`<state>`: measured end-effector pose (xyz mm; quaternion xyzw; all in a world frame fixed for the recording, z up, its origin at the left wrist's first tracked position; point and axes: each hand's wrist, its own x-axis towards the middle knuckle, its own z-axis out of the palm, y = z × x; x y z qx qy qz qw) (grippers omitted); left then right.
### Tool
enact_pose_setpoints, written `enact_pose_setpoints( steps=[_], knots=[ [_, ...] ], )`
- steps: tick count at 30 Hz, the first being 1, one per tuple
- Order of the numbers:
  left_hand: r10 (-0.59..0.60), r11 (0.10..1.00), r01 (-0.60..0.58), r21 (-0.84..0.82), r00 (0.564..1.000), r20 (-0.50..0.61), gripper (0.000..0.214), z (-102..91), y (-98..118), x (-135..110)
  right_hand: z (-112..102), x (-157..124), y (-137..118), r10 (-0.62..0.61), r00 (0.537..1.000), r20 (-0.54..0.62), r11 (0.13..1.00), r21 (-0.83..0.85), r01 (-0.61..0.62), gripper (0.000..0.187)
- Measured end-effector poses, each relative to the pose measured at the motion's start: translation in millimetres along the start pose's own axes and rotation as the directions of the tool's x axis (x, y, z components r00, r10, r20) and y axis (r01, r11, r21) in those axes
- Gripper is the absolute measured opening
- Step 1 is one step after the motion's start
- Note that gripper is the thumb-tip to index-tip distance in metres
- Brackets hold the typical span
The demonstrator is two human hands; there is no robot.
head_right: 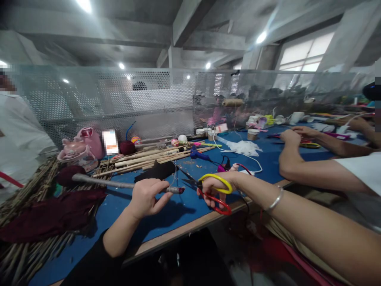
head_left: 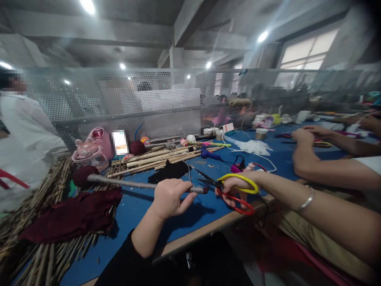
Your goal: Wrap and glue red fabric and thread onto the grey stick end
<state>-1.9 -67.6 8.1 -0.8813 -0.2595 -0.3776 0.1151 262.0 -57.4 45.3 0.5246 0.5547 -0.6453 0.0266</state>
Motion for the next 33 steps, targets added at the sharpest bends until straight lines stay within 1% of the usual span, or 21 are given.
enact_pose_setpoints(
  steps=[2,4,7,9,12,14,17,18,19,21,22,23,24,25,27,28,29,30,31,32,33],
  knots=[
    [0.001,1.000,-0.001,0.002,1.000,-0.002,0.023,-0.5,0,0,-4,4,-6,0.010,0.998,0.066,1.000,-0.010,-0.009,0.018],
    [0.002,1.000,-0.002,0.005,1.000,-0.003,0.023,-0.7,0,0,-7,13,-10,0.002,0.994,0.105,1.000,-0.007,-0.001,0.020],
    [0.005,1.000,-0.005,0.000,1.000,-0.002,0.023,-0.3,1,0,-10,33,-14,-0.051,0.995,0.080,0.998,0.029,0.049,0.025],
    [0.010,1.000,-0.010,-0.011,1.000,0.001,0.022,0.4,1,0,-11,49,-15,-0.134,0.991,-0.022,0.991,0.004,0.134,0.029],
    [0.021,0.999,-0.021,-0.030,1.000,0.006,0.022,1.3,3,0,-12,66,-15,-0.260,0.944,-0.201,0.963,-0.130,0.237,0.033],
    [0.022,0.999,-0.021,-0.037,1.000,0.015,0.022,1.3,3,0,-12,70,-13,-0.298,0.914,-0.276,0.948,-0.198,0.249,0.034],
    [0.008,0.999,-0.007,-0.042,0.999,0.039,0.023,1.0,4,0,-11,65,-9,-0.358,0.868,-0.346,0.923,-0.270,0.273,0.034],
    [0.004,0.999,-0.002,-0.047,0.999,0.049,0.023,1.0,4,0,-11,62,-6,-0.390,0.841,-0.376,0.895,-0.368,0.251,0.034],
    [0.002,0.999,0.002,-0.054,0.998,0.060,0.024,1.2,4,1,-11,59,-4,-0.422,0.806,-0.416,0.847,-0.499,0.185,0.032],
    [-0.009,0.997,0.015,-0.073,0.995,0.095,0.024,2.2,4,1,-13,56,3,-0.469,0.721,-0.510,0.695,-0.717,-0.055,0.030],
    [-0.017,0.996,0.027,-0.084,0.993,0.118,0.025,2.9,4,1,-14,55,6,-0.479,0.681,-0.554,0.622,-0.762,-0.183,0.031],
    [-0.026,0.995,0.040,-0.093,0.989,0.145,0.025,3.5,4,1,-16,54,9,-0.472,0.651,-0.594,0.580,-0.765,-0.278,0.035],
    [-0.034,0.994,0.051,-0.101,0.985,0.170,0.025,4.1,4,2,-18,53,11,-0.447,0.639,-0.625,0.580,-0.747,-0.324,0.039],
    [-0.040,0.992,0.061,-0.106,0.981,0.190,0.025,4.5,4,2,-19,52,13,-0.423,0.641,-0.640,0.589,-0.732,-0.343,0.042],
    [-0.050,0.991,0.073,-0.109,0.978,0.205,0.025,4.7,4,2,-18,48,13,-0.399,0.636,-0.660,0.576,-0.721,-0.386,0.044],
    [-0.054,0.991,0.077,-0.108,0.979,0.199,0.026,4.5,4,2,-14,44,13,-0.411,0.616,-0.672,0.571,-0.717,-0.401,0.044],
    [-0.059,0.991,0.080,-0.106,0.980,0.188,0.026,4.1,4,2,-8,41,12,-0.448,0.580,-0.680,0.581,-0.714,-0.389,0.044],
    [-0.063,0.991,0.082,-0.104,0.982,0.177,0.026,3.8,4,2,0,38,11,-0.498,0.536,-0.682,0.618,-0.712,-0.332,0.044],
    [-0.064,0.991,0.082,-0.102,0.983,0.169,0.025,3.4,4,3,11,36,10,-0.547,0.498,-0.673,0.675,-0.706,-0.213,0.045],
    [-0.062,0.992,0.079,-0.099,0.984,0.166,0.025,3.1,4,3,22,35,10,-0.587,0.486,-0.648,0.732,-0.681,-0.024,0.048],
    [-0.056,0.993,0.073,-0.097,0.984,0.167,0.025,2.8,4,3,33,35,10,-0.610,0.518,-0.600,0.769,-0.607,0.203,0.054]
  ],
)
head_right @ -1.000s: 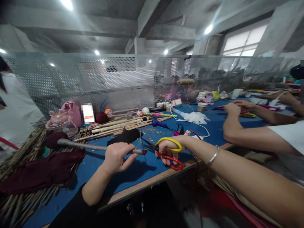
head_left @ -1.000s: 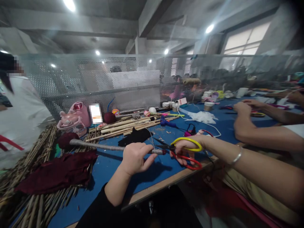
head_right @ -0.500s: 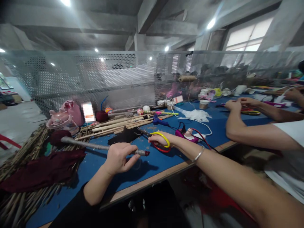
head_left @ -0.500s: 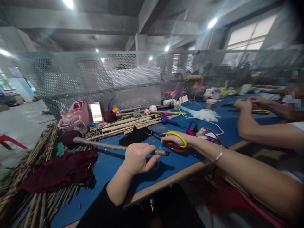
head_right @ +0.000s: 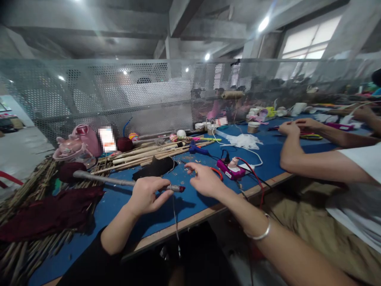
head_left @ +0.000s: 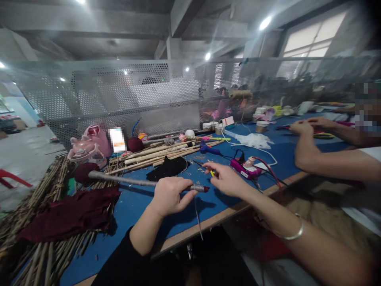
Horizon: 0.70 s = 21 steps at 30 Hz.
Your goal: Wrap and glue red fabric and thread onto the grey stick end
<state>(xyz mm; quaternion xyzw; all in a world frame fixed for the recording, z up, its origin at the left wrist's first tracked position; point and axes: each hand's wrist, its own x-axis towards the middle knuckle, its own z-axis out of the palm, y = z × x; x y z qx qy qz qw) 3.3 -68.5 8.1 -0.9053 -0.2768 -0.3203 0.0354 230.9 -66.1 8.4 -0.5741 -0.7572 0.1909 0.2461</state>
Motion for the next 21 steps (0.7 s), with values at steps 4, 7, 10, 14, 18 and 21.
enact_pose_setpoints(
  steps=[4,7,10,14,18,21],
  knots=[
    [0.025,1.000,-0.025,0.005,1.000,0.008,0.026,-0.6,-1,0,25,-5,-11,-0.211,0.863,0.459,0.783,0.608,-0.132,0.062],
    [0.031,1.000,-0.031,0.007,0.999,0.012,0.026,-0.4,-1,0,27,14,-7,-0.223,0.837,0.500,0.717,0.665,-0.206,0.029],
    [0.028,1.000,-0.028,0.008,0.999,0.016,0.025,0.5,0,1,10,35,-13,-0.175,0.939,0.295,0.729,0.680,-0.078,0.028],
    [0.039,0.999,-0.039,0.003,0.998,0.057,0.030,2.4,0,1,-20,45,-42,-0.307,0.945,0.117,0.826,0.526,0.204,0.022],
    [0.063,0.997,-0.064,0.030,0.998,0.023,0.045,4.2,-2,0,-20,50,-49,-0.320,0.940,0.115,0.871,0.427,0.244,0.020],
    [0.056,0.997,-0.057,0.047,0.998,0.013,0.049,5.8,-3,-1,4,44,-30,-0.207,0.971,0.123,0.901,0.410,0.140,0.018]
  ],
)
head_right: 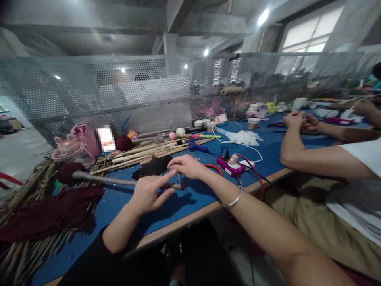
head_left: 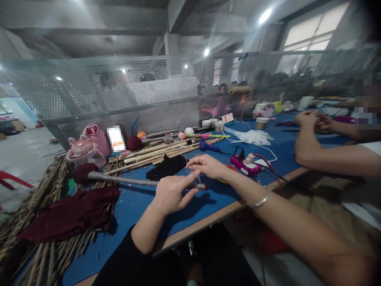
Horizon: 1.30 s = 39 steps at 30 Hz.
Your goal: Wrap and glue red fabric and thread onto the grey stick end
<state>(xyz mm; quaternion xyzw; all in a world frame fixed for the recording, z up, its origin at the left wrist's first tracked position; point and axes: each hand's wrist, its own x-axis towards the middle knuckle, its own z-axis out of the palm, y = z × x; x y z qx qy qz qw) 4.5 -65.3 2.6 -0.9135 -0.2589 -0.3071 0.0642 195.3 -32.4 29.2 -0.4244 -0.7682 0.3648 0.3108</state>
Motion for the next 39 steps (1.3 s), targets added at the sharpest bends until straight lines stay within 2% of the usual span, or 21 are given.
enact_pose_setpoints(
  steps=[2,4,6,8,11,15,18,21,23,26,29,32,34,36,39],
  knots=[
    [-0.007,1.000,0.008,0.022,1.000,-0.002,0.049,1.3,0,0,17,-16,17,0.074,0.996,-0.056,0.997,0.021,-0.073,0.015],
    [-0.015,0.999,0.015,0.046,1.000,-0.011,0.046,3.0,1,1,37,-40,25,0.118,0.986,-0.115,0.990,-0.058,-0.125,0.013],
    [-0.024,0.998,0.024,0.053,1.000,-0.015,0.043,4.9,1,2,55,-65,22,0.046,0.980,-0.196,0.959,-0.266,-0.099,0.016],
    [-0.023,0.999,0.024,0.040,1.000,-0.013,0.038,6.8,0,2,67,-84,11,-0.061,0.981,-0.187,0.890,-0.454,-0.031,0.021],
    [-0.021,1.000,0.021,0.018,1.000,-0.018,0.033,9.2,-1,2,70,-96,-14,-0.182,0.977,-0.114,0.793,-0.605,0.077,0.025],
    [-0.027,1.000,0.027,0.005,1.000,0.004,0.034,10.5,-2,1,51,-86,-39,-0.313,0.947,-0.073,0.706,-0.685,0.181,0.024],
    [-0.032,0.999,0.032,0.008,0.999,-0.004,0.036,10.0,-2,1,34,-78,-47,-0.306,0.948,-0.090,0.698,-0.698,0.160,0.023],
    [-0.036,0.999,0.036,0.015,0.999,-0.001,0.038,8.5,-1,1,20,-77,-52,-0.181,0.975,-0.127,0.713,-0.700,0.042,0.021],
    [-0.033,0.999,0.033,0.014,0.999,0.014,0.039,7.5,0,1,12,-80,-55,-0.066,0.993,-0.098,0.737,-0.676,-0.018,0.019],
    [-0.031,1.000,0.031,0.006,0.999,0.025,0.038,6.2,0,1,2,-80,-60,0.090,0.996,0.024,0.858,-0.509,-0.065,0.021],
    [-0.038,0.999,0.038,0.004,0.999,0.036,0.037,5.0,1,2,-1,-74,-62,0.157,0.982,0.105,0.962,-0.242,-0.128,0.021],
    [-0.040,0.999,0.040,-0.005,0.997,0.064,0.034,3.8,2,3,3,-65,-57,0.108,0.994,0.035,0.980,-0.171,-0.100,0.020],
    [-0.050,0.999,0.050,-0.008,0.996,0.072,0.034,3.7,2,3,10,-61,-52,0.006,0.997,-0.080,0.970,-0.240,-0.025,0.017],
    [-0.060,0.998,0.060,-0.008,0.996,0.059,0.036,4.5,2,3,18,-58,-45,-0.101,0.979,-0.175,0.942,-0.335,0.038,0.013],
    [-0.053,0.999,0.054,-0.007,0.998,0.034,0.039,7.1,1,2,29,-58,-36,-0.192,0.938,-0.287,0.888,-0.457,0.042,0.010]
  ],
)
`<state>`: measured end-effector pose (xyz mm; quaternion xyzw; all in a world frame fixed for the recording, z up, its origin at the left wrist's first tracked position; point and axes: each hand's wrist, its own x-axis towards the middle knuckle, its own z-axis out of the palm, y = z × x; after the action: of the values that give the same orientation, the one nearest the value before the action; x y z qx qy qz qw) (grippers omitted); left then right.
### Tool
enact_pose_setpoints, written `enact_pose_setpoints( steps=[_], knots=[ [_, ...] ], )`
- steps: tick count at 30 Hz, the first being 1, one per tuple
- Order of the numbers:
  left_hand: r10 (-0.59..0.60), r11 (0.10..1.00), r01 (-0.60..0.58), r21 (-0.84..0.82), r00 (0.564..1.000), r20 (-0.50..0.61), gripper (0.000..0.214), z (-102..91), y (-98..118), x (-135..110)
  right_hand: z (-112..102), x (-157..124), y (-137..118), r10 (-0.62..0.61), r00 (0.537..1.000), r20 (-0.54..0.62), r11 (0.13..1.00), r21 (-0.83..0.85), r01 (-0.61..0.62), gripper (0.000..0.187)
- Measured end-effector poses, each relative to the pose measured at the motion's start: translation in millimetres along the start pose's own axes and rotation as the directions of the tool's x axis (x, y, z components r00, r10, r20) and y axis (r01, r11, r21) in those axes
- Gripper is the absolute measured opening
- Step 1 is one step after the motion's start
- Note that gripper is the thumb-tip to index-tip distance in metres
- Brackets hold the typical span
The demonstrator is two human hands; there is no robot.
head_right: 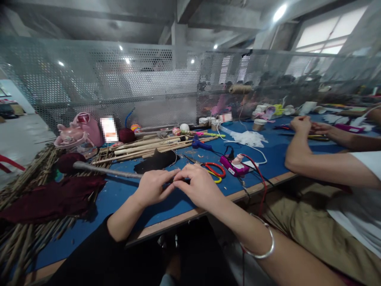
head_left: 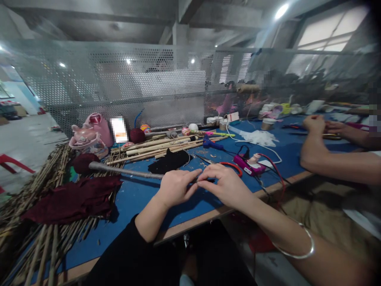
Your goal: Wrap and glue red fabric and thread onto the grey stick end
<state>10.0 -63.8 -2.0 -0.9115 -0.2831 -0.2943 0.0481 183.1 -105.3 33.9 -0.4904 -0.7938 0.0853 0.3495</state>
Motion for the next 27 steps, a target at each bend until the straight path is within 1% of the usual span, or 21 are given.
enact_pose_setpoints(
  steps=[2,3,6,8,10,12,14,18,20,22,24,27],
  knots=[
    [0.008,1.000,-0.008,-0.001,1.000,-0.017,0.040,1.5,0,-1,7,-2,0,0.006,0.995,-0.101,0.999,-0.047,-0.011,0.009],
    [0.009,1.000,-0.009,-0.001,1.000,-0.026,0.040,1.9,0,-1,10,-3,0,0.014,0.989,-0.146,0.999,-0.045,-0.021,0.008],
    [0.008,1.000,-0.008,-0.008,0.999,-0.033,0.039,2.0,0,-1,19,-4,-3,0.053,0.971,-0.232,0.999,0.020,-0.050,0.008],
    [0.002,1.000,-0.002,-0.008,1.000,-0.013,0.039,1.8,0,-1,26,-4,-5,0.117,0.950,-0.288,0.993,0.062,-0.103,0.006],
    [-0.005,1.000,0.005,-0.004,1.000,0.002,0.039,2.2,0,-1,32,-4,-6,0.205,0.917,-0.343,0.977,0.123,-0.173,0.005],
    [-0.007,1.000,0.007,0.000,1.000,0.011,0.040,3.0,-1,-1,37,-4,-7,0.293,0.883,-0.367,0.952,0.193,-0.236,0.012],
    [-0.005,1.000,0.005,-0.003,1.000,0.025,0.040,3.8,-1,-1,40,-4,-8,0.353,0.863,-0.360,0.930,0.234,-0.283,0.019],
    [-0.010,1.000,0.011,-0.022,0.997,0.070,0.038,3.3,0,0,39,-6,-10,0.416,0.854,-0.313,0.904,0.238,-0.354,0.024],
    [-0.010,0.999,0.012,-0.030,0.997,0.079,0.037,2.3,1,0,37,-7,-10,0.439,0.848,-0.297,0.892,0.261,-0.370,0.024],
    [-0.005,1.000,0.007,-0.029,0.998,0.065,0.038,1.1,2,0,35,-8,-8,0.461,0.849,-0.259,0.867,0.337,-0.368,0.026],
    [0.002,1.000,-0.001,-0.023,0.999,0.044,0.039,0.1,3,0,32,-7,-5,0.486,0.857,-0.173,0.805,0.471,-0.362,0.030],
    [0.009,1.000,-0.009,-0.013,0.999,0.035,0.039,-0.7,4,0,29,-6,2,0.498,0.867,-0.023,0.642,0.682,-0.351,0.040]
  ],
)
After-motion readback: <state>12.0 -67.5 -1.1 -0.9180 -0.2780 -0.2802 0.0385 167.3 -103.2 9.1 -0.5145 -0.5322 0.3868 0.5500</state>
